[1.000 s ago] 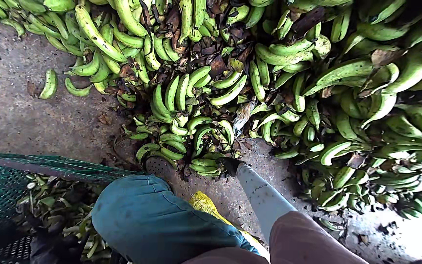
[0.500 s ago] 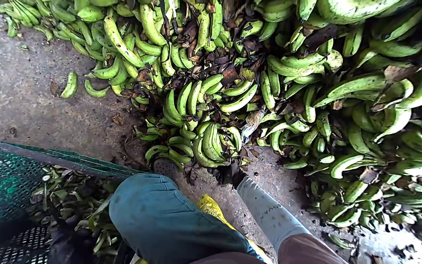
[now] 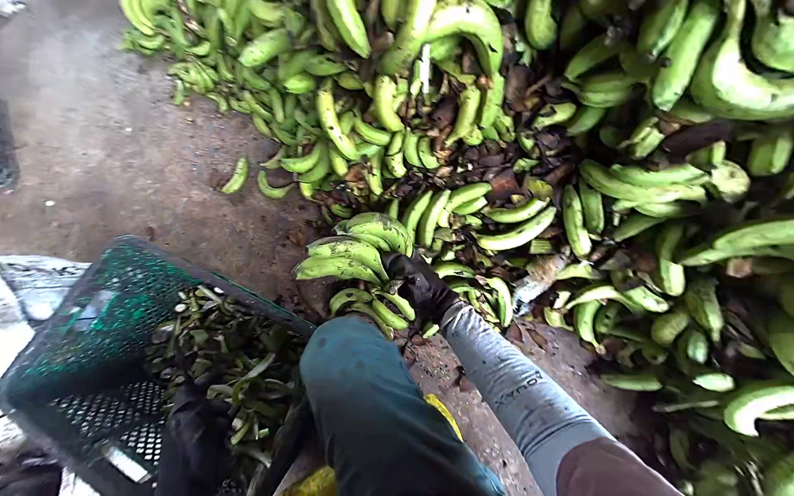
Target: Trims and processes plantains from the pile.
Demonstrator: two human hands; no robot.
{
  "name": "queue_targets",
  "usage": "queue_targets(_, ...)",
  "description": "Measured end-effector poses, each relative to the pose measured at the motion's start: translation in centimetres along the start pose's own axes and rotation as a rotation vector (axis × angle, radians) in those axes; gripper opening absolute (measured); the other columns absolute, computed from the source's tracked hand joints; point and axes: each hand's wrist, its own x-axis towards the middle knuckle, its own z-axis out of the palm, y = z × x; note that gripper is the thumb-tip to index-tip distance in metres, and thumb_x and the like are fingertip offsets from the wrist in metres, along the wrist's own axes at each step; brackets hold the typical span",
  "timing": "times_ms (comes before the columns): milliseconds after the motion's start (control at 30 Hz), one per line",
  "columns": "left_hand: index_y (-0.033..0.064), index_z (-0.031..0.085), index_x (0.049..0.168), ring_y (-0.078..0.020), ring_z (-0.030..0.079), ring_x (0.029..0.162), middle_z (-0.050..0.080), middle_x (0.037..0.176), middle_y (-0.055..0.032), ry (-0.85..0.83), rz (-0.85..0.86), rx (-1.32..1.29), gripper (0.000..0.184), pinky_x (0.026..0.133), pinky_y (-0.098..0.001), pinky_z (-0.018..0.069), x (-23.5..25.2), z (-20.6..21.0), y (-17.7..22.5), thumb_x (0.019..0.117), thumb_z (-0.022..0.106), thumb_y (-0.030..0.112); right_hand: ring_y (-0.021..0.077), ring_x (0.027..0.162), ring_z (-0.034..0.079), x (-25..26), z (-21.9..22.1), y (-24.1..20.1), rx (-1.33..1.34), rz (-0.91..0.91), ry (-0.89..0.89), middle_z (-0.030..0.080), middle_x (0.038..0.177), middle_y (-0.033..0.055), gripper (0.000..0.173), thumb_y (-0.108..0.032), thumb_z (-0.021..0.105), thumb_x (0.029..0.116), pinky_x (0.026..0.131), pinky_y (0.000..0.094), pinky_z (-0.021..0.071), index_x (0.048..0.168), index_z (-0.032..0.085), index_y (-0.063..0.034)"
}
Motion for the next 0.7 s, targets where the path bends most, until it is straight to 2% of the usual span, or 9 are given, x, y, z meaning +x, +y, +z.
queue_targets(67,0.0122,0.047,0.145,-0.0091,0.054,0.062,0.058,0.085,0.0018,0.001,0.031,-0.044,0.050,0.056,-0.0311,0.0512,0.0,-1.1,0.2,0.1029,0.032,0.035,0.0068,0.077,0.062,1.7,2.4,-2.8,0.104,-0.036,-0.067,0.066,0.094,-0.0003,0.025,-0.018,0.055,0.0992,0.067,0.0278,0.0550,0.124,0.059,-0.0137)
queue_targets(133,0.0119,0.048,0.143,-0.0073,0.055,0.058,0.058,0.080,0.0037,0.025,0.056,-0.110,0.044,0.053,-0.0282,0.0513,0.0,-2.3,-0.1,0.1046,0.033,0.029,0.0099,0.082,0.064,2.7,4.8,-5.3,0.196,-0.020,-0.148,0.067,0.100,0.0004,0.032,-0.023,0.058,0.0964,0.067,0.0319,0.0561,0.128,0.057,-0.0175)
queue_targets(233,0.0115,0.051,0.137,-0.0065,0.057,0.059,0.059,0.076,0.0058,0.072,0.056,-0.195,0.045,0.056,-0.0273,0.0537,-0.7,-3.5,0.0,0.1083,0.027,0.036,0.0133,0.091,0.067,4.0,8.7,-8.2,0.341,0.002,-0.222,0.068,0.107,0.0031,0.042,-0.031,0.060,0.0917,0.076,0.0363,0.0581,0.131,0.056,-0.0155)
queue_targets(333,0.0111,0.050,0.139,-0.0057,0.057,0.059,0.061,0.080,0.0051,0.106,0.080,-0.332,0.049,0.054,-0.0258,0.0537,-1.7,-4.2,0.3,0.1099,0.024,0.040,0.0137,0.096,0.065,5.3,12.1,-11.0,0.415,0.046,-0.353,0.067,0.106,0.0036,0.030,-0.026,0.052,0.0947,0.084,0.0370,0.0559,0.121,0.059,-0.0124)
queue_targets(400,0.0145,0.050,0.133,-0.0035,0.058,0.054,0.063,0.073,0.0056,0.108,0.110,-0.513,0.039,0.049,-0.0209,0.0527,-1.9,-5.0,0.8,0.1097,0.026,0.035,0.0190,0.098,0.066,6.1,13.3,-12.6,0.410,0.155,-0.571,0.066,0.111,0.0068,0.030,-0.031,0.044,0.1031,0.082,0.0412,0.0581,0.124,0.057,-0.0137)
queue_targets(500,0.0120,0.051,0.131,-0.0075,0.063,0.063,0.064,0.080,0.0024,0.102,0.203,-0.664,0.037,0.059,-0.0249,0.0573,-1.6,-8.0,-0.6,0.1103,0.030,0.034,0.0229,0.097,0.068,6.6,16.2,-13.6,0.437,0.459,-0.860,0.067,0.112,0.0107,0.044,-0.048,0.042,0.1049,0.080,0.0427,0.0605,0.126,0.060,-0.0143)
queue_targets(600,0.0099,0.056,0.113,-0.0115,0.063,0.066,0.063,0.081,-0.0006,0.129,0.239,-0.664,0.034,0.063,-0.0303,0.0578,-1.3,-11.3,-1.4,0.1101,0.030,0.032,0.0159,0.079,0.066,4.0,19.7,-14.0,-0.056,0.536,-0.815,0.066,0.095,0.0056,0.050,-0.052,0.028,0.1067,0.064,0.0343,0.0572,0.115,0.058,-0.0140)
queue_targets(633,0.0112,0.057,0.107,-0.0080,0.062,0.061,0.064,0.076,0.0014,0.175,0.233,-0.634,0.036,0.057,-0.0243,0.0561,-1.6,-11.9,-1.1,0.1096,0.028,0.031,0.0171,0.083,0.064,3.9,20.3,-12.9,-0.365,0.418,-0.832,0.064,0.098,0.0087,0.047,-0.043,0.026,0.1106,0.069,0.0354,0.0552,0.120,0.057,-0.0094)
queue_targets(700,0.0113,0.057,0.123,-0.0071,0.060,0.059,0.063,0.074,0.0031,0.241,0.213,-0.657,0.040,0.058,-0.0234,0.0553,-2.4,-12.8,-1.0,0.1103,0.028,0.035,0.0364,0.107,0.065,4.0,22.2,-11.0,-0.965,0.269,-0.765,0.066,0.115,0.0248,0.050,-0.039,0.039,0.1098,0.090,0.0570,0.0508,0.124,0.063,0.0024)
